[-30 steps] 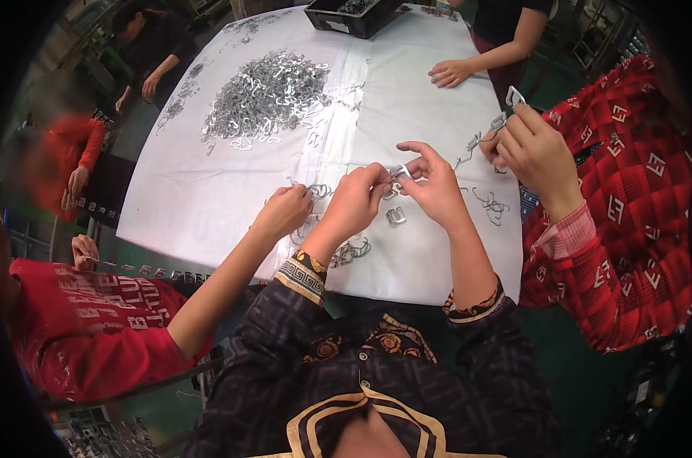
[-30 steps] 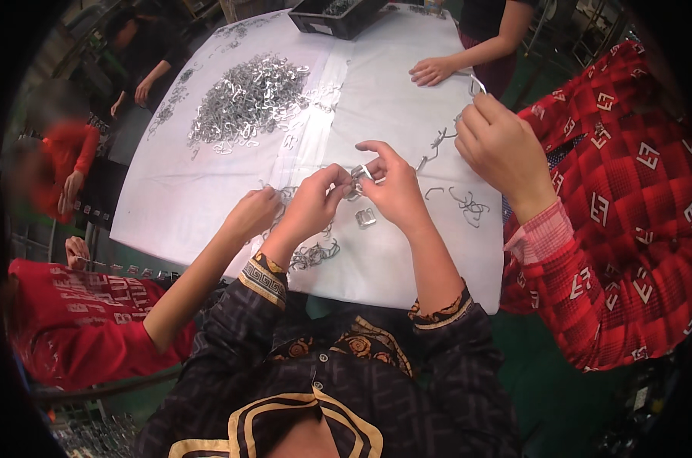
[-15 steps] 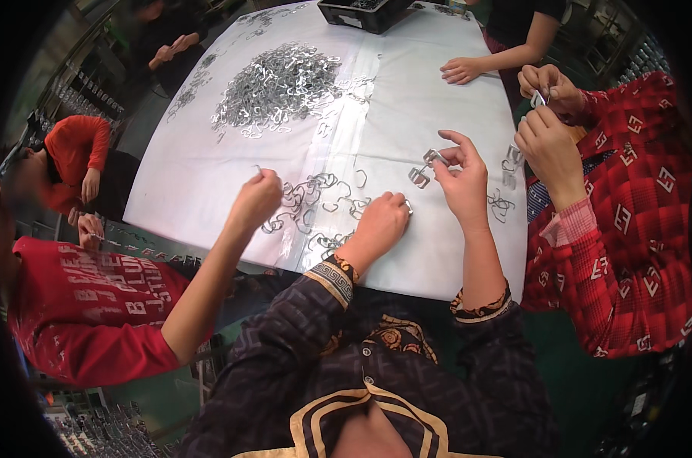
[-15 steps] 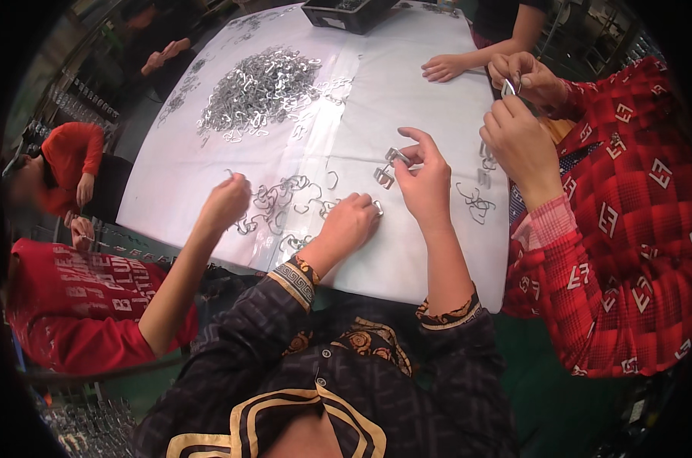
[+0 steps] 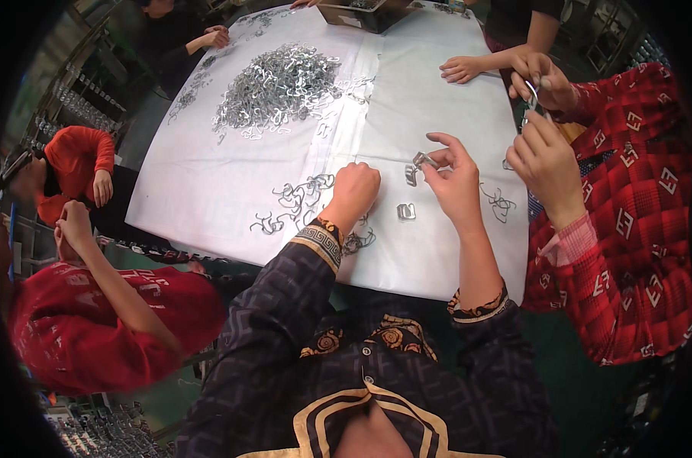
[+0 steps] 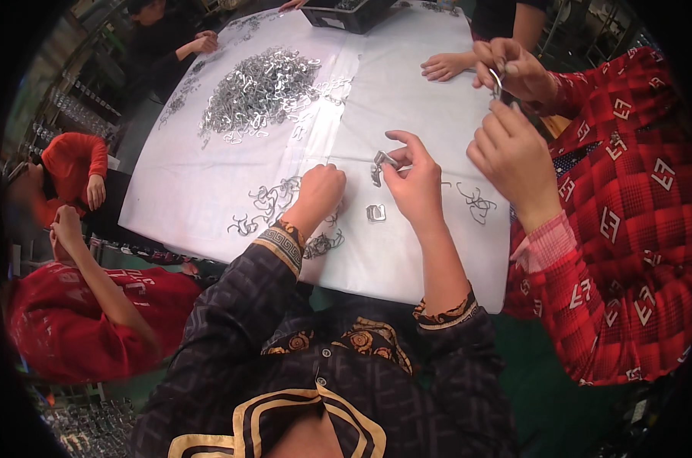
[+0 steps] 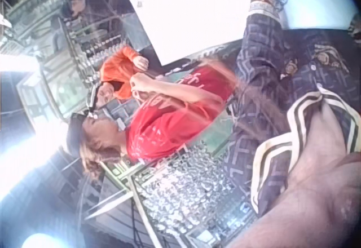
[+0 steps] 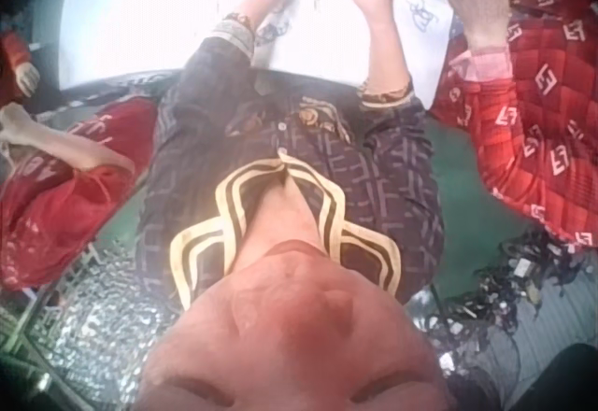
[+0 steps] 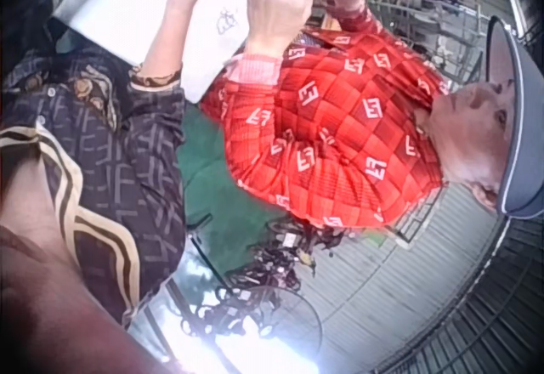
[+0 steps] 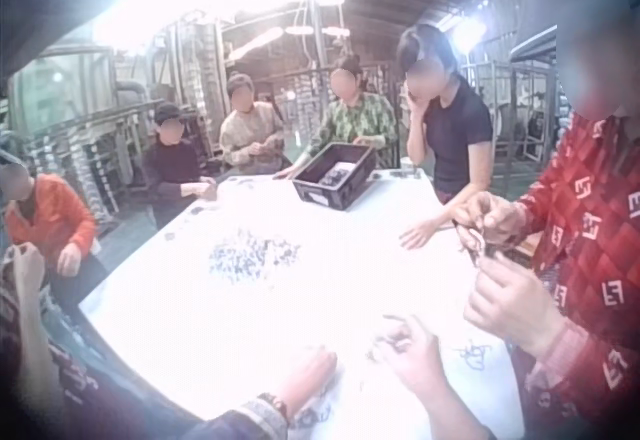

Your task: The person assembles a chain by linking small metal parts together at a table and later handles and sorts a large pile of loose metal hooks and links by hand.

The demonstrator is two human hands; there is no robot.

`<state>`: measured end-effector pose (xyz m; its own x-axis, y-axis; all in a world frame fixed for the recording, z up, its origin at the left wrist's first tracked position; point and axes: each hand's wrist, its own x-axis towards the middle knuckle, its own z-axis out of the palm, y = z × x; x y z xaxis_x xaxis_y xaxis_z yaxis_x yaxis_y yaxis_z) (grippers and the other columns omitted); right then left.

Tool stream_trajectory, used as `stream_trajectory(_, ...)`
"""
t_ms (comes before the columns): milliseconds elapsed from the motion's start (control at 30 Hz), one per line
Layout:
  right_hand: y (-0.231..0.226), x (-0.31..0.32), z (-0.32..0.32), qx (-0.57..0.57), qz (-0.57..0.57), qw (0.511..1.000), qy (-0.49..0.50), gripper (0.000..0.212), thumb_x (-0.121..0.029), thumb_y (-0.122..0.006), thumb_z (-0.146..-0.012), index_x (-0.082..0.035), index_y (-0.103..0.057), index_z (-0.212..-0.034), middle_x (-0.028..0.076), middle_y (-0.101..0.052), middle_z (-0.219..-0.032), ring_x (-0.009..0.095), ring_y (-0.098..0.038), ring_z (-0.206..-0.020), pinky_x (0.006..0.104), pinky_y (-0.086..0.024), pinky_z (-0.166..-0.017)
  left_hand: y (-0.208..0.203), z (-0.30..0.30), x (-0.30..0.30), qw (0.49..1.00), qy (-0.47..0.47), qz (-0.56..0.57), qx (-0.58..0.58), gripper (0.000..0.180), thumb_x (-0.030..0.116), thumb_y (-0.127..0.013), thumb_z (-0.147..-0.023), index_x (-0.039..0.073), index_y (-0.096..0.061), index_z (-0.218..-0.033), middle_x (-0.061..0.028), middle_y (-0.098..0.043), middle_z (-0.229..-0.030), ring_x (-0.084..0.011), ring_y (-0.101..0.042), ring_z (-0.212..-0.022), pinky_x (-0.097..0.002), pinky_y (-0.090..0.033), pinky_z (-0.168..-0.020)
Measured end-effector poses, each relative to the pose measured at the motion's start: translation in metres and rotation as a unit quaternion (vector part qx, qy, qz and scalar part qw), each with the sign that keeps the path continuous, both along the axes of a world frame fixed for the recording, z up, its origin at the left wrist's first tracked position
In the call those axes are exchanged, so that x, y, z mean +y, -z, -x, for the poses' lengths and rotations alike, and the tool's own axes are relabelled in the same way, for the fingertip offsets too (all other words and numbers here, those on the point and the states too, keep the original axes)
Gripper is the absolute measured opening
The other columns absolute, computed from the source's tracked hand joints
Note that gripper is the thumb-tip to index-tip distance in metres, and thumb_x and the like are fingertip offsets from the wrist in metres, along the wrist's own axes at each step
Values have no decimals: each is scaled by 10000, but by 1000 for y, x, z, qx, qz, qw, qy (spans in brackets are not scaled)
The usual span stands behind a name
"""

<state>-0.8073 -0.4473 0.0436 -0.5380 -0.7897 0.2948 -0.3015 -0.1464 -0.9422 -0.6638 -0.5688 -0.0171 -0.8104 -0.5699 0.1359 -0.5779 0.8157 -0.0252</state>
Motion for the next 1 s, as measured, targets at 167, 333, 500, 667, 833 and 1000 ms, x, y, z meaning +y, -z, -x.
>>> stream_trajectory(167, 2, 1, 0, 14, -26, 999, -15, 403, 41, -619, -759, -44, -569, -1150, 75, -669, -806, 131, -631, -708, 261, -525, -639, -11, -10, -13, 980, -97, -148, 93, 96, 37, -583, -728, 20, -677, -727, -182, -652, -696, -281, -672, -702, -382, -537, -638)
stream_trajectory(333, 1, -2, -5, -13, -46, 998, -51, 405, 40, -627, -756, -43, -563, -1147, 71, -672, -785, 129, -625, -687, 259, -521, -625, -46, -25, 7, 737, -10, -525, 426, 35, 36, -621, -790, 3, -608, -794, -37, -634, -701, -94, -601, -628, -240, -456, -562)
stream_trajectory(500, -7, -6, -18, -48, -61, 991, -105, 430, 40, -638, -754, -49, -548, -1165, 74, -669, -766, 133, -620, -661, 265, -509, -592, -68, -25, 26, 795, 42, -449, 405, 85, 60, -646, -826, 27, -567, -827, 13, -555, -731, -66, -436, -593, -230, -380, -550)
stream_trajectory(667, -15, -9, -23, 1, -68, 991, -118, 456, 42, -644, -754, -67, -539, -1184, 84, -661, -764, 137, -617, -669, 273, -506, -614, -70, -21, 20, 855, 102, -295, 415, 75, 60, -613, -843, 30, -547, -860, -45, -619, -789, -164, -547, -675, -279, -427, -631)
stream_trajectory(833, -13, -16, -10, -4, -71, 984, -160, 449, -27, -711, -752, -34, -546, -1169, 71, -659, -784, 121, -606, -703, 266, -498, -637, -73, -17, 17, 813, 100, -366, 442, 78, 33, -581, -855, 27, -517, -898, -81, -684, -880, -168, -623, -791, -280, -452, -716)
stream_trajectory(1000, -13, -38, 24, -61, -38, 995, -65, 544, -172, -800, -730, 7, -548, -1178, 83, -656, -932, 102, -579, -779, 250, -485, -671, -91, -24, 10, 816, 97, -341, 457, 75, 15, -569, -858, 19, -499, -885, -86, -693, -883, -154, -639, -808, -280, -460, -732)
